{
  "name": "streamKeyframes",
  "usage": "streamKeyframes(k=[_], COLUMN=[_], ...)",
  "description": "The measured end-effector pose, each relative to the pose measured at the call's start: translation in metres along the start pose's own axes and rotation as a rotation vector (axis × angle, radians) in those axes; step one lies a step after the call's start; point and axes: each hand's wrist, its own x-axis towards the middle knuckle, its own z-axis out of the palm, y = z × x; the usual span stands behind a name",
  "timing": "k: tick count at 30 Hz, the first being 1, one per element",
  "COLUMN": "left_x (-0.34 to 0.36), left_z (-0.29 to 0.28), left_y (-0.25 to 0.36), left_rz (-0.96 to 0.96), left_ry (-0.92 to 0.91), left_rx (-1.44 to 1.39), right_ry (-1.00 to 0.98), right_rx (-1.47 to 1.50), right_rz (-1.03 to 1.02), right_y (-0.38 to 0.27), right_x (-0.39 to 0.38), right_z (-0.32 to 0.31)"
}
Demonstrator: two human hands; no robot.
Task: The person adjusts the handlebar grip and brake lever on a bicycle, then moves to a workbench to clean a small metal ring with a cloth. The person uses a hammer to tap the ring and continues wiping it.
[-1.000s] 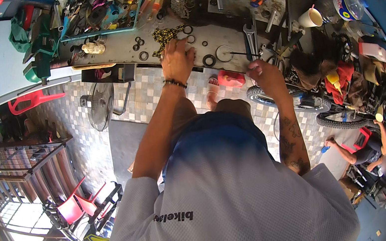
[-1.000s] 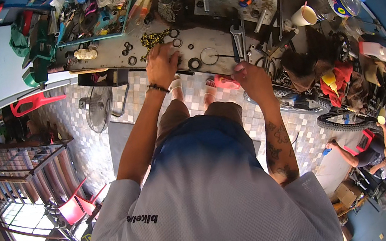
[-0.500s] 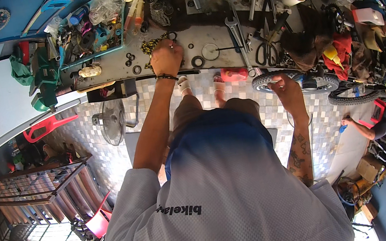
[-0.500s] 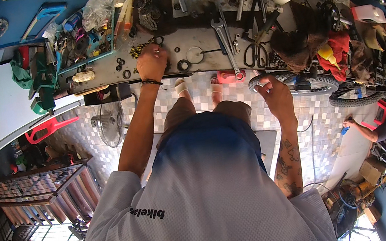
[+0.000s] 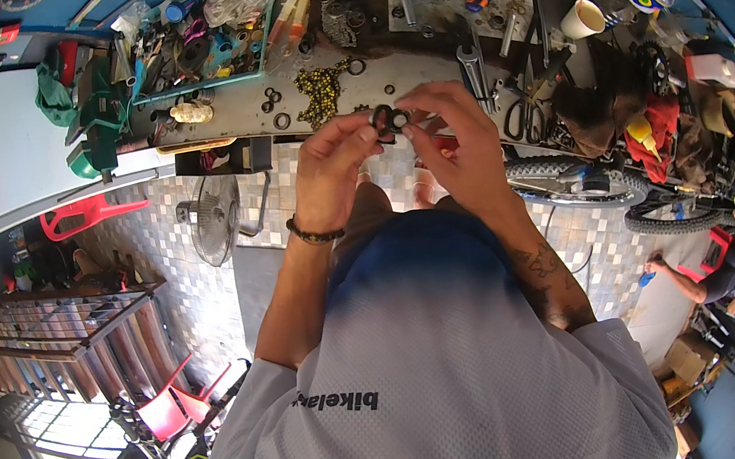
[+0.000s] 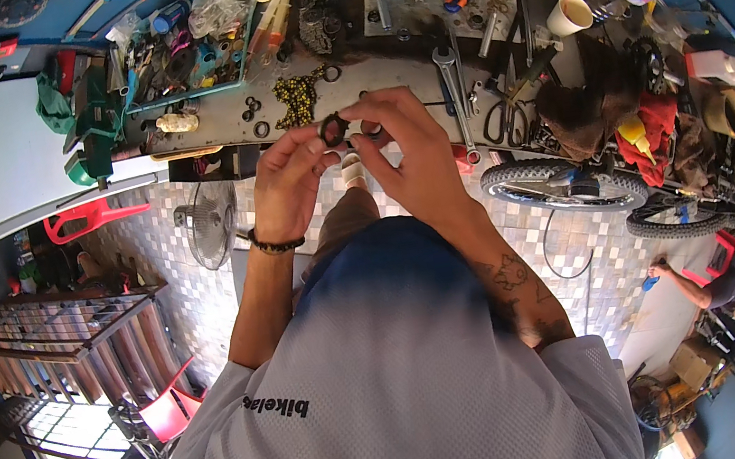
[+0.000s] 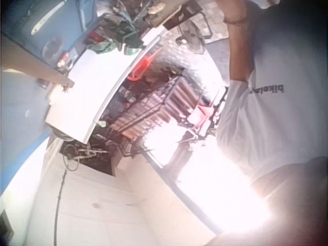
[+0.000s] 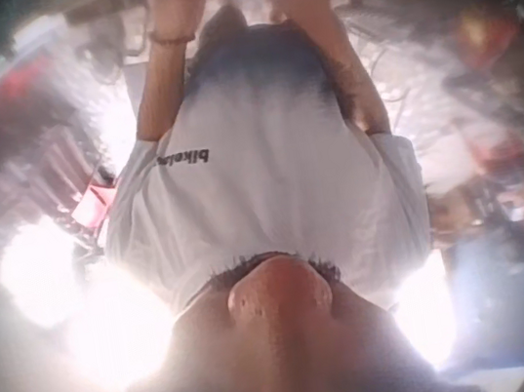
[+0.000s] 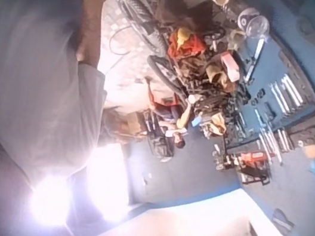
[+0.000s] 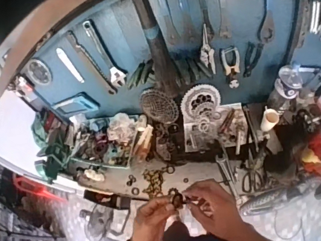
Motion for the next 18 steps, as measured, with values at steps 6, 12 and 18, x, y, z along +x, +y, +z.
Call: streamKeyframes(k=[6,12,18], left_x=[-0.027,-0.035,-0.032], left_z=[0.017,0.02,0.019], left_y=[0.011,0.012,0.009], left_rz=[0.112,0.119,0.105], left_ry=[-0.019,-0.065,-0.1], left_rx=[0.162,0.172,0.185], right_ry=[-0.123,-0.124,-0.149], right_rx=[0.03,-0.031,-0.013], right_rz=[-0.152,-0.17,-0.159], right_y=[-0.005,-0.008,-0.009], right_x=[0.015,0.011,0.011], right_z=[0.005,0.001,-0.005])
